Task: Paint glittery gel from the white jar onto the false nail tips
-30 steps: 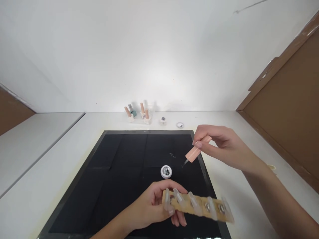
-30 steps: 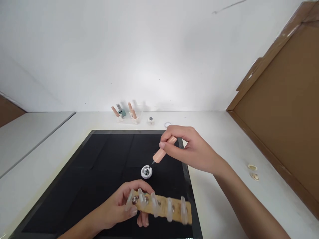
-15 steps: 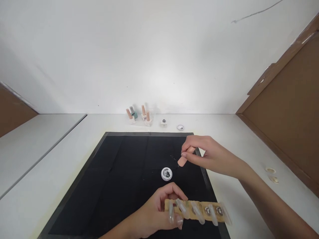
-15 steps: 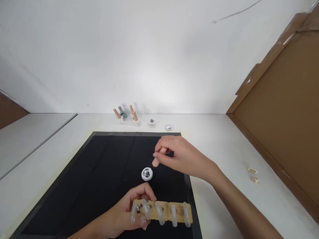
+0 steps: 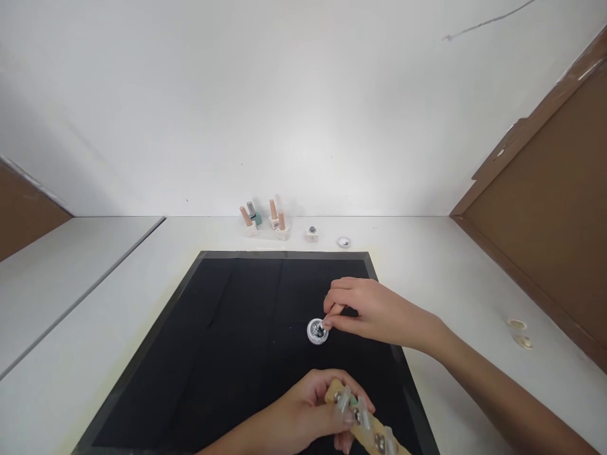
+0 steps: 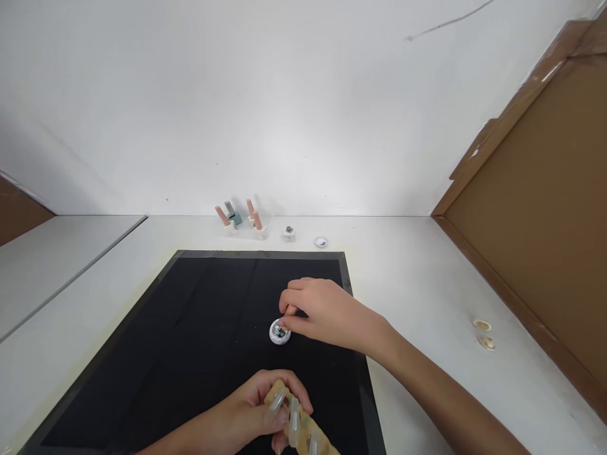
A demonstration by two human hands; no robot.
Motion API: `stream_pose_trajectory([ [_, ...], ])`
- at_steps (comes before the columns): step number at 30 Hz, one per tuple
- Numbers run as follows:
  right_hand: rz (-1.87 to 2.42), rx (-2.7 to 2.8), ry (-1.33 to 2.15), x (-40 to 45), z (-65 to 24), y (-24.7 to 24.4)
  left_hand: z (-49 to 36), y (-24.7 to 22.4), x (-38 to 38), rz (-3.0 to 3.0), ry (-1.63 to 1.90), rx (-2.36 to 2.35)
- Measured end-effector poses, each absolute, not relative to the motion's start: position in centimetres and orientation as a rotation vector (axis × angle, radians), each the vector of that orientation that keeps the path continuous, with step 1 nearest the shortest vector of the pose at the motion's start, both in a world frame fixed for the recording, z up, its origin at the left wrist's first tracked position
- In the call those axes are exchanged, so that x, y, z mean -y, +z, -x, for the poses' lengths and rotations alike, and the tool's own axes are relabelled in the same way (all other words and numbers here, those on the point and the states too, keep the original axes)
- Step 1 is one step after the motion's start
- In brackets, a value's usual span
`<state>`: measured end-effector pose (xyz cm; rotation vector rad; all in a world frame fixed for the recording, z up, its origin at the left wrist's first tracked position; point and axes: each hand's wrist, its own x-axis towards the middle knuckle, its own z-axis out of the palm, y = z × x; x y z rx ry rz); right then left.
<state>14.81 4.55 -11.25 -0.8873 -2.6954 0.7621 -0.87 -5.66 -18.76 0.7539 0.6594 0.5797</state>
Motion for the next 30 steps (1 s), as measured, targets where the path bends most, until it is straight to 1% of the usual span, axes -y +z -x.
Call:
stream_pose_trajectory([
  [8, 0.859, 2.745, 0.692, -4.66, -14.57, -11.50, 0.83, -18.73, 5.52, -0.653, 0.502, -0.650],
  [17, 0.846, 2.768, 0.652, -4.62, -14.53, -11.72, 0.77, -18.92, 5.49, -0.709, 0.575, -0.641],
  [30, 0.700, 2.868, 0.529, -4.40, -14.25, -11.68, 0.49, -18.81, 5.28, -0.689, 0.536, -0.712],
])
